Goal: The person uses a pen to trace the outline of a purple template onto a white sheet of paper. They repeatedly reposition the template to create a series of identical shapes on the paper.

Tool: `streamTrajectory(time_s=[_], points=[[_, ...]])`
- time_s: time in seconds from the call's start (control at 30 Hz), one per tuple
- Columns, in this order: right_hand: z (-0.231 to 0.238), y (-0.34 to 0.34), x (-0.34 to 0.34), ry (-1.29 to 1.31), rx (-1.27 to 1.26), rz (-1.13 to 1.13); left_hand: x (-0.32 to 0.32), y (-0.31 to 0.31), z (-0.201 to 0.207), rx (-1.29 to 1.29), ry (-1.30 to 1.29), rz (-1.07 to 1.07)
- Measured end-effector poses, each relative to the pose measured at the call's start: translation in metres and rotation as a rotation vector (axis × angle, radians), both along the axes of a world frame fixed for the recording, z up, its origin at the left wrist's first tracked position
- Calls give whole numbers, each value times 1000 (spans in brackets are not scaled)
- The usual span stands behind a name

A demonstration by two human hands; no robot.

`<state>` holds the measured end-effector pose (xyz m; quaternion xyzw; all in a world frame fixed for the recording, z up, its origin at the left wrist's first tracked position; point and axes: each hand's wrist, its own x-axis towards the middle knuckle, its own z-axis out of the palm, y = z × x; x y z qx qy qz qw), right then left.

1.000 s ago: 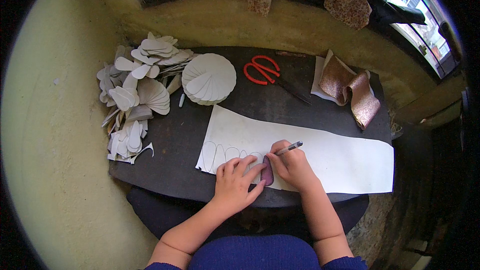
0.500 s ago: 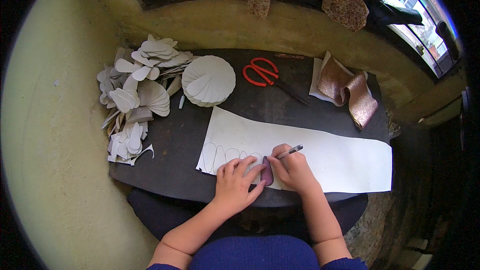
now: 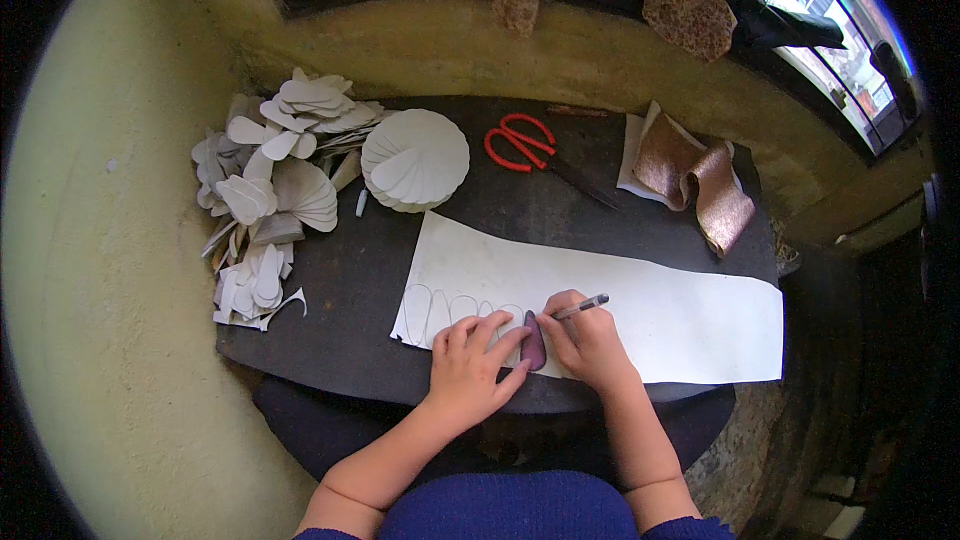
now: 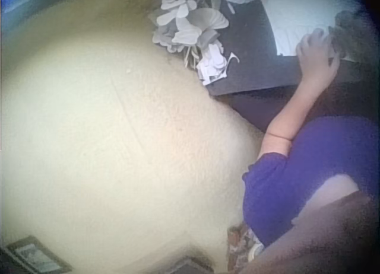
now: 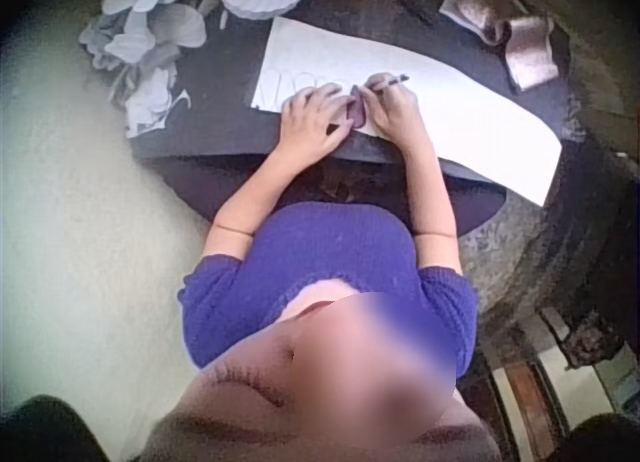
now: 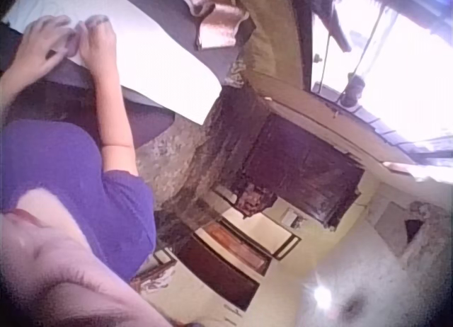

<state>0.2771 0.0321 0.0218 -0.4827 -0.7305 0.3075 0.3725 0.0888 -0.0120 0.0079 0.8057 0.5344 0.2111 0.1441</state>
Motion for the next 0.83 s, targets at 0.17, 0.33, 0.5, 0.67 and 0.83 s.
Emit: streamTrajectory(time_s=[0.17,0.33,0.5,0.67,0.83], points=[[-2,4,-2,-5,86,4,1,0,0,4,-4,-3],[1,-9,1,-3,9,-11,0,0,1,-4,-8,-3],[1,-5,-2,28,63,-15,0,0,0,6,-1,-2],[-4,-7,0,23,49,-30,1,1,0,3,-5,-5],[-9,-19,4,45,29,-41,0,0,-1,6,1,-6]])
